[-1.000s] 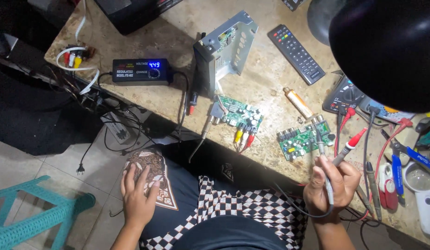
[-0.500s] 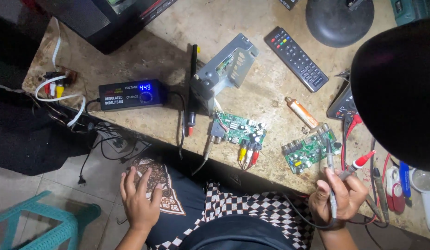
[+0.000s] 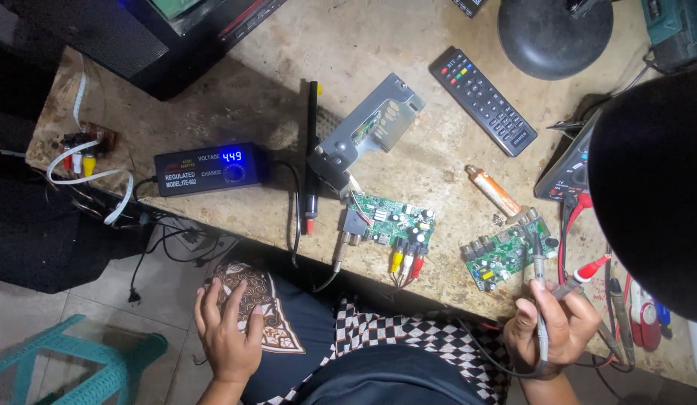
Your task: The person uses a multimeter to measure voltage on a circuit board, inspects it with a magnifying glass, and handles the device's metal casing.
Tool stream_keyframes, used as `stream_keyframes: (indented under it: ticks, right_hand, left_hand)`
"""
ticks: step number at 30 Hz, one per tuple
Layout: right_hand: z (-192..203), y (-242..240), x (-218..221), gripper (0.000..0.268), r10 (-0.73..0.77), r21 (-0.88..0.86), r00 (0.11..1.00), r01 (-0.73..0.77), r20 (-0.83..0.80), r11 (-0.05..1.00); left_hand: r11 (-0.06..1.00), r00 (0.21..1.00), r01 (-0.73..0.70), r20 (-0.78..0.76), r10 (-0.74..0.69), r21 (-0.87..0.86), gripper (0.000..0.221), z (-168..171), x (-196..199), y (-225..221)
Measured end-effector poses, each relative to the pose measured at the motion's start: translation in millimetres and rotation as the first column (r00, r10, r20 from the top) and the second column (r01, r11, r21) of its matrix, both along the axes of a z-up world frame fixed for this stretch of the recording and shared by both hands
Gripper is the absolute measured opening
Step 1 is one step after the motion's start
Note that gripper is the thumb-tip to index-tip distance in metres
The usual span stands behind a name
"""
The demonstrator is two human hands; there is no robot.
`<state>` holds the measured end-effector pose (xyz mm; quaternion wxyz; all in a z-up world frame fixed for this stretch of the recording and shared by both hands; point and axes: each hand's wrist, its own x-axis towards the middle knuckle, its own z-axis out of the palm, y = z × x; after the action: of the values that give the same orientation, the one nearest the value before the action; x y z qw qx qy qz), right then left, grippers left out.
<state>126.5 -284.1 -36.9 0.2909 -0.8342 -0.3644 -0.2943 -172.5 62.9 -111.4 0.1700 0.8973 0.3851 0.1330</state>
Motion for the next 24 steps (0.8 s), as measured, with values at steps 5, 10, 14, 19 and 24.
stream_keyframes:
  ticks: [5,10,14,19,24]
  right_hand:
    - [5.0,3.0,-1.6,0.035,-0.007,-0.020,0.999,0.006,-0.032,1.000]
    - [9.5,9.7,-1.8,0.035,-0.006,-0.010,0.999,0.005,-0.039,1.000]
    - [12.9,11.1,-2.3,0.034,-0.020,-0.016,1.000,0.020,-0.002,1.000]
    - [-0.4,0.7,-3.2,0.033,-0.029,0.031,0.999,0.030,-0.019,0.999]
    - [-11.1,-6.6,-0.2,0.033,0.028,0.115,0.997,-0.020,-0.067,0.993]
  left_hand:
    - [1.000,1.000,-0.008,-0.018,0.008,0.013,0.046,1.9,-3.4,0.7]
    - [1.000,1.000,-0.005,-0.026,0.006,0.026,0.046,3.7,-6.4,1.8]
    - [0.998,1.000,0.023,-0.003,-0.023,0.053,0.045,9.2,-4.5,1.6]
    - [0.993,0.997,0.059,0.048,-0.064,0.105,0.045,15.1,3.3,-0.4]
    - [0.990,0.997,0.049,0.046,-0.055,0.131,0.042,1.7,4.1,-1.9]
